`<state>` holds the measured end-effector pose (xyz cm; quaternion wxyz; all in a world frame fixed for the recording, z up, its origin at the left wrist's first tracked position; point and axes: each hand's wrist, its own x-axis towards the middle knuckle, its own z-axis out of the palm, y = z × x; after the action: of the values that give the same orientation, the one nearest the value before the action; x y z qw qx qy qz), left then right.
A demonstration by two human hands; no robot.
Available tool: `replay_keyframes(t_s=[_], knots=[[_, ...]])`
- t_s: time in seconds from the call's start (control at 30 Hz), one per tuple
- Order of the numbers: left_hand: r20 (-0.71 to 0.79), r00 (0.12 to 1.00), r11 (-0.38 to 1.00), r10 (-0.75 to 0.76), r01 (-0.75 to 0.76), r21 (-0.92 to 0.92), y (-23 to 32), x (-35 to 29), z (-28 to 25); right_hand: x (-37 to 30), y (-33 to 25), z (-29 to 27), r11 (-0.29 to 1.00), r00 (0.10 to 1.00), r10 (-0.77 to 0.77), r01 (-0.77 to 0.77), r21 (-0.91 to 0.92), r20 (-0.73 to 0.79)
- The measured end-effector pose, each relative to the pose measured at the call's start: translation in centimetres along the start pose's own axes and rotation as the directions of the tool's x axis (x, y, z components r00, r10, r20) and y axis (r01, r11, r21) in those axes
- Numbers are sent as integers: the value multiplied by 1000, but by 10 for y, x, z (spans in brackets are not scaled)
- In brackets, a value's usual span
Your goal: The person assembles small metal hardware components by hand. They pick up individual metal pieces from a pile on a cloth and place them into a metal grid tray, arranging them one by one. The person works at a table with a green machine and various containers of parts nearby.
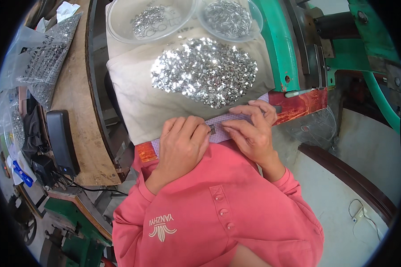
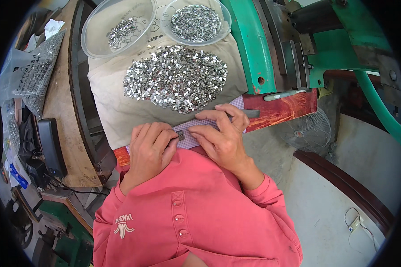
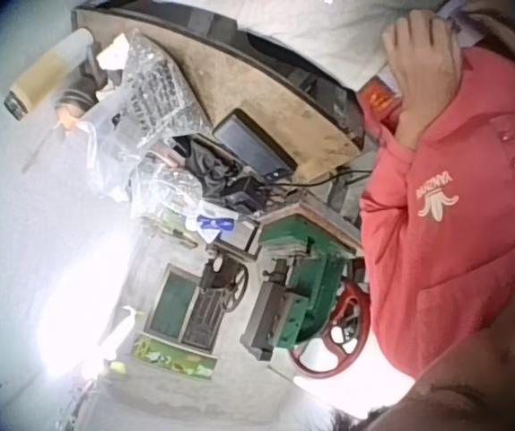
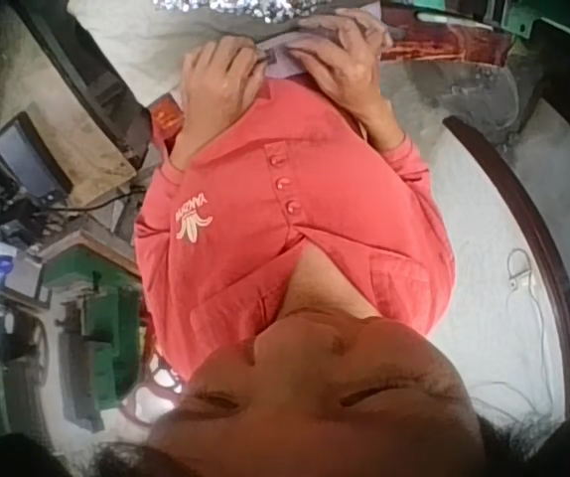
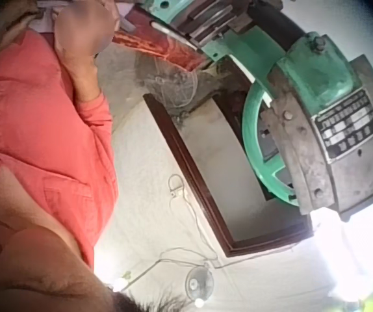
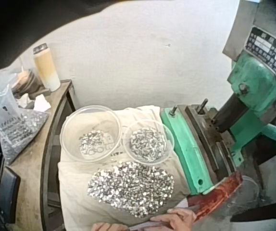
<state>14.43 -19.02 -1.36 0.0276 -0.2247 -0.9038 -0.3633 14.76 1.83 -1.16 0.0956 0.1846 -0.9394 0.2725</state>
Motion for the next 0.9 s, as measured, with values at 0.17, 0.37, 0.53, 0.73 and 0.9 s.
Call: replay_keyframes(t_s=[0.17,0.37,0.53,0.73,0.9], knots=[[1,1000,999,25,-25,37,0,1,2,-5,1,1,999,1000,27,-27,23,-14],[38,999,999,14,-15,31,1,0,-2,-5,-4,4,999,1000,3,-3,44,-5],[4,998,997,-63,63,-38,-2,-8,-7,-3,-7,6,998,999,-46,46,43,-9],[-48,992,993,-119,118,-18,-11,-25,-16,10,-16,10,985,985,-165,167,-49,54],[-74,988,991,-134,132,-31,-18,-35,-22,17,-19,15,967,967,-202,222,-124,154]])
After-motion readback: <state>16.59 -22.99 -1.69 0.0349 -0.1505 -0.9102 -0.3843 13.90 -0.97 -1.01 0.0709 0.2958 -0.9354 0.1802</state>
